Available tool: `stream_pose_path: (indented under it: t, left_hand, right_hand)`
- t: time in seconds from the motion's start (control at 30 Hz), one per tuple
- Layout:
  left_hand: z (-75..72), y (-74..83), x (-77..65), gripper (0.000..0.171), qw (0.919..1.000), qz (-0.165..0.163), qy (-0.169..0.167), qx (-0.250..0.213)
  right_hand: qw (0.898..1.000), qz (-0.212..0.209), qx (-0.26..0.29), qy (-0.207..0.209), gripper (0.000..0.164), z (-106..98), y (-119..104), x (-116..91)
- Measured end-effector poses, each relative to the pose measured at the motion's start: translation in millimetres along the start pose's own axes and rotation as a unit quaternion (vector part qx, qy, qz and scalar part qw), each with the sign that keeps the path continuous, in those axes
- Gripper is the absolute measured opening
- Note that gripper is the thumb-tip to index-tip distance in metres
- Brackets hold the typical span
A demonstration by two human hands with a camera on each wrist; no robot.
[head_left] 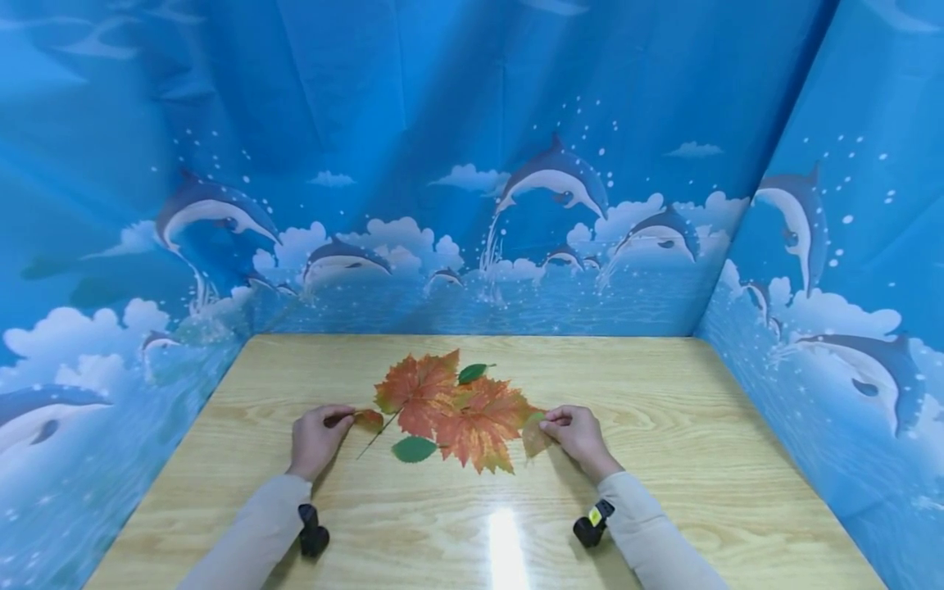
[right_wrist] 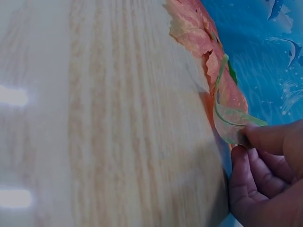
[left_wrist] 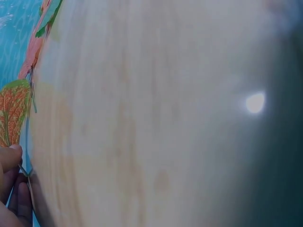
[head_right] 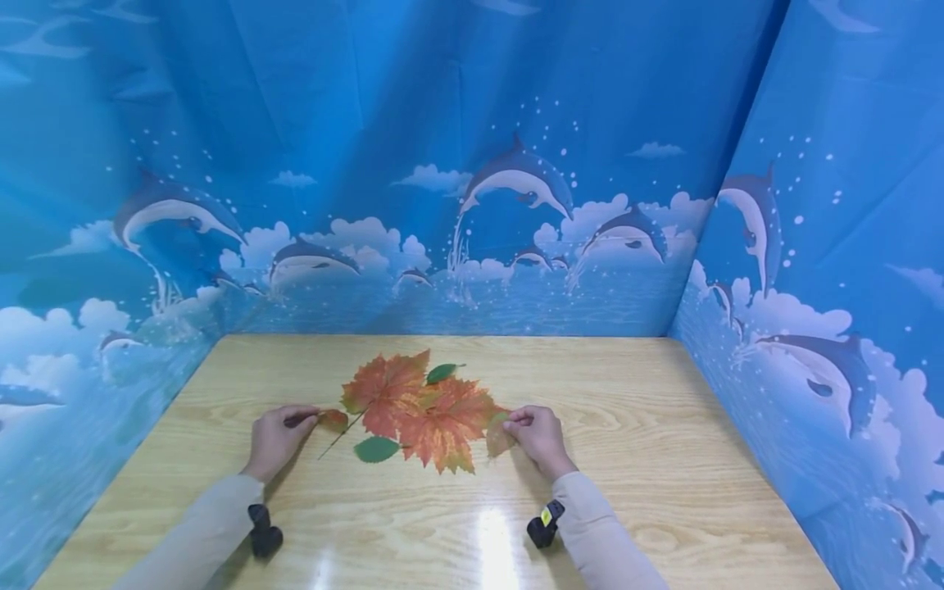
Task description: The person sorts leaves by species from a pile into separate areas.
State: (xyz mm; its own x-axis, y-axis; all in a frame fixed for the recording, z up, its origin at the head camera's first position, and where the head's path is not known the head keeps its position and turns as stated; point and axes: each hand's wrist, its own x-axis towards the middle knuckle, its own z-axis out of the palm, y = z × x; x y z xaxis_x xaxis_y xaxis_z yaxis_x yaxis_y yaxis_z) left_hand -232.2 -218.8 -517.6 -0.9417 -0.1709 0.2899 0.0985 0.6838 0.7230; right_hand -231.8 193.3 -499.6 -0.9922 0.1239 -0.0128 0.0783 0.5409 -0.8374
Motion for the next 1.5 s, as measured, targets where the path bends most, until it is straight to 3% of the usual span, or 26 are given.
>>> stream_pose_path:
  t: [0.3, 0.5, 0.73, 1.0, 1.23, 1.5]
  left_hand:
    - [1.0, -1.8, 1.7, 0.015, 1.0000, 0.000, -0.004, 0.000]
    - [0.0, -3.9, 1.1, 0.015, 0.9999, 0.003, -0.013, -0.002]
    - [-0.3, -2.6, 1.8, 0.015, 0.9999, -0.003, -0.016, -0.004]
    - [-0.2, -3.5, 2.9, 0.015, 0.9998, -0.003, -0.020, -0.003]
    - [1.2, -5.2, 3.4, 0.014, 0.9998, 0.000, -0.018, 0.001]
    - [-0.6, -4.5, 2.6, 0.013, 0.9999, 0.003, -0.014, 0.001]
  right_hand:
    - [1.000, 0.003, 0.013, -0.015, 0.010, -22.8, -7.9, -13.5]
    - [0.999, 0.015, 0.007, -0.030, 0.012, -44.5, 4.7, -28.1]
    - [0.997, 0.037, 0.050, -0.034, 0.015, -63.9, 23.9, -43.4]
    - [0.997, 0.056, 0.019, -0.053, 0.014, -72.3, 42.5, -54.4]
    - [0.997, 0.006, -0.060, -0.046, 0.015, -73.3, 41.4, -56.0]
    - [0.995, -0.002, -0.094, -0.033, 0.014, -69.5, 39.0, -54.7]
